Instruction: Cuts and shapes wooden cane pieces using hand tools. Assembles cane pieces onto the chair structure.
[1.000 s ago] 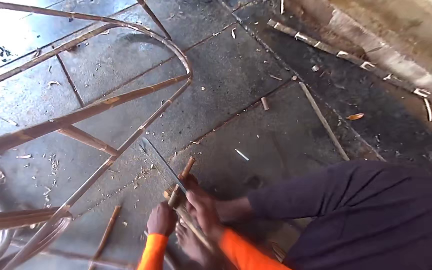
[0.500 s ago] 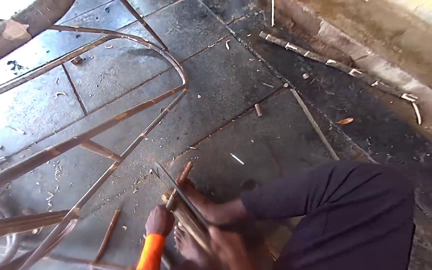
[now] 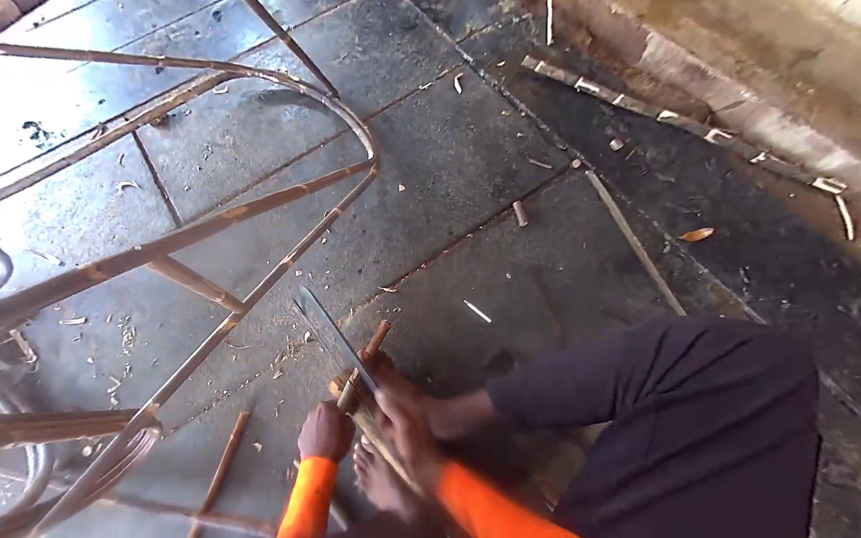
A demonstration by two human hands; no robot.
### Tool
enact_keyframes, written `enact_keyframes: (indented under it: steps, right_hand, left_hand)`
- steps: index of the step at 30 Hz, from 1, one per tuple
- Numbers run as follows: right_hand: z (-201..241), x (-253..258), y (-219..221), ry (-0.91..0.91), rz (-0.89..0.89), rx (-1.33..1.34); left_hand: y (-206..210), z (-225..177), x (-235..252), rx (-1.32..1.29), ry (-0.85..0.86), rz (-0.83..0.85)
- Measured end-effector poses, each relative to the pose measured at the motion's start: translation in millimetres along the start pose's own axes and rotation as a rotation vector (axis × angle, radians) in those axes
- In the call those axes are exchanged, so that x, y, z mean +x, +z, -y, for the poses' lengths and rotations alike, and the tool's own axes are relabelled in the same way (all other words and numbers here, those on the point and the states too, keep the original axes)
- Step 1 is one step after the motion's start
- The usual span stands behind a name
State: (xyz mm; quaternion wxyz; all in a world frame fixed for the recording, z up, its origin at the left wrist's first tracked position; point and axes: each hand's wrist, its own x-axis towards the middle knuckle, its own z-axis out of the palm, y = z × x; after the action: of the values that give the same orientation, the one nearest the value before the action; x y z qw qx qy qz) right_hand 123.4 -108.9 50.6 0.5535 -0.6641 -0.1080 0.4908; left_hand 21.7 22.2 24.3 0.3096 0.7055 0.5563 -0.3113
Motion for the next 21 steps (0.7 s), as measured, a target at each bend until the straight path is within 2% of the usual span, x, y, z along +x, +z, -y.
enact_keyframes:
  steps: [2,5,7,11,14,17,21]
  right_hand:
    - [1.4,27.3,14.8,-0.002,0.011,0.041]
    - [7.6,-34.0,-27.2,0.127,0.008,0.029]
    - [6.9,-51.7,-43.3,0.18,0.006,0.008]
    - [-7.7,31.3,0.4,0.091,0.054,0.061]
    - [6.3,28.7,6.1,0.137,0.062,0.125]
    - [40.0,-3.8,-44.7,0.141,0.012,0.147]
    - [84.7,10.2,-109.0,-0.01,-0.098,-0.195]
  left_hand:
    - [5.2,5.4,4.4,-0.008,0.0,-0.011]
    - [5.9,4.5,8.3,0.009,0.0,0.004]
    - [8.9,0.2,8.2,-0.002,-0.011,-0.005]
    - [16.8,4.2,13.4,-0.015,0.002,-0.01]
    - [20.9,19.4,5.6,-0.107,0.026,-0.052]
    - [62.0,43.4,0.3,-0.41,0.081,-0.21]
    - [126.6,73.6,-5.3,-0.768,-0.02,-0.282]
